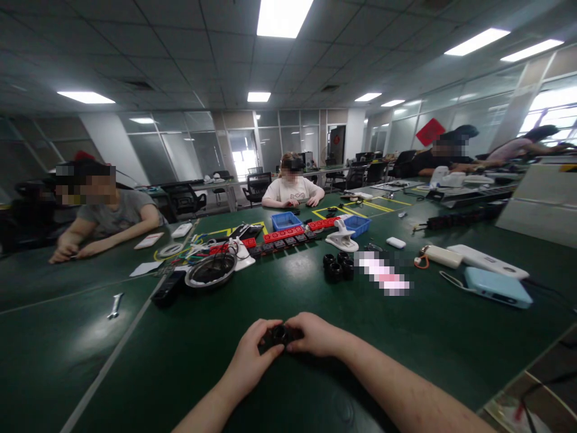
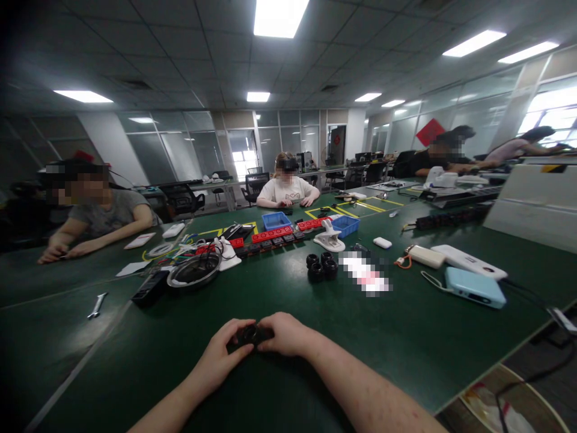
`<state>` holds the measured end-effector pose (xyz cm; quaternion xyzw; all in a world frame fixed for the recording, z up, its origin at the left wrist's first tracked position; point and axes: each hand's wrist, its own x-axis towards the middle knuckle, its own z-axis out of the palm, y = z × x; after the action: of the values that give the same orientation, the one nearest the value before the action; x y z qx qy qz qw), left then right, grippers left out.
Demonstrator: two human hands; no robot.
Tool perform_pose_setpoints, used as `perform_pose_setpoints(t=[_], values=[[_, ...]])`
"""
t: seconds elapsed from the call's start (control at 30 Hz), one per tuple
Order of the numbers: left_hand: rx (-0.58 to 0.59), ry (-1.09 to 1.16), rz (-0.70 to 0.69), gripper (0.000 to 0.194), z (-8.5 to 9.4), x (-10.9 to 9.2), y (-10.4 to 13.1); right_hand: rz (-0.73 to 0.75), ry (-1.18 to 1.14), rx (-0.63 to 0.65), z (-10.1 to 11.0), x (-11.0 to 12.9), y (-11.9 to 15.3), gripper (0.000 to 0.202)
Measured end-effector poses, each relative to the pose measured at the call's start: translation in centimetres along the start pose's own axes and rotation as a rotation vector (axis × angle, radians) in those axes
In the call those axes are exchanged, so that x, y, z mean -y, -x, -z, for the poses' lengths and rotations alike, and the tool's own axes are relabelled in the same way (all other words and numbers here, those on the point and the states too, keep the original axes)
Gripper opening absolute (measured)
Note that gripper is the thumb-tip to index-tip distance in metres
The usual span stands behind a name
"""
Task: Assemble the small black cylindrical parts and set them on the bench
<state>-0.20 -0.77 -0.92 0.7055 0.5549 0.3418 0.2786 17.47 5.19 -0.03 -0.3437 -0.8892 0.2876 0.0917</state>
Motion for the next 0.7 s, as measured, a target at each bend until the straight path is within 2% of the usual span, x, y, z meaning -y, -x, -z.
perform_pose_setpoints(t=[0.13,0.27,0.4,0.5,0.57,0.7], values=[[-0.044,-0.011,0.016,0.027,-0.3,-0.2,-0.1,-0.086,0.037,-0.059,-0.6,0.2,-0.4,0.032],[-0.113,-0.044,0.096,0.023,-0.4,-0.6,-0.1,-0.140,0.253,-0.147,-1.6,1.4,-0.8,0.035],[-0.102,-0.036,0.093,0.025,-0.2,-0.7,0.0,-0.138,0.294,-0.197,-1.6,1.9,-0.7,0.041],[-0.051,0.004,0.040,0.029,0.1,-0.5,0.0,-0.016,0.187,-0.161,-0.9,1.3,-0.4,0.050],[-0.024,0.026,0.015,0.032,0.2,-0.5,0.0,0.062,0.118,-0.103,-0.4,0.8,-0.3,0.044],[-0.001,0.032,-0.011,0.032,0.3,-0.4,0.0,0.025,0.041,-0.021,-0.1,0.2,-0.2,0.027]])
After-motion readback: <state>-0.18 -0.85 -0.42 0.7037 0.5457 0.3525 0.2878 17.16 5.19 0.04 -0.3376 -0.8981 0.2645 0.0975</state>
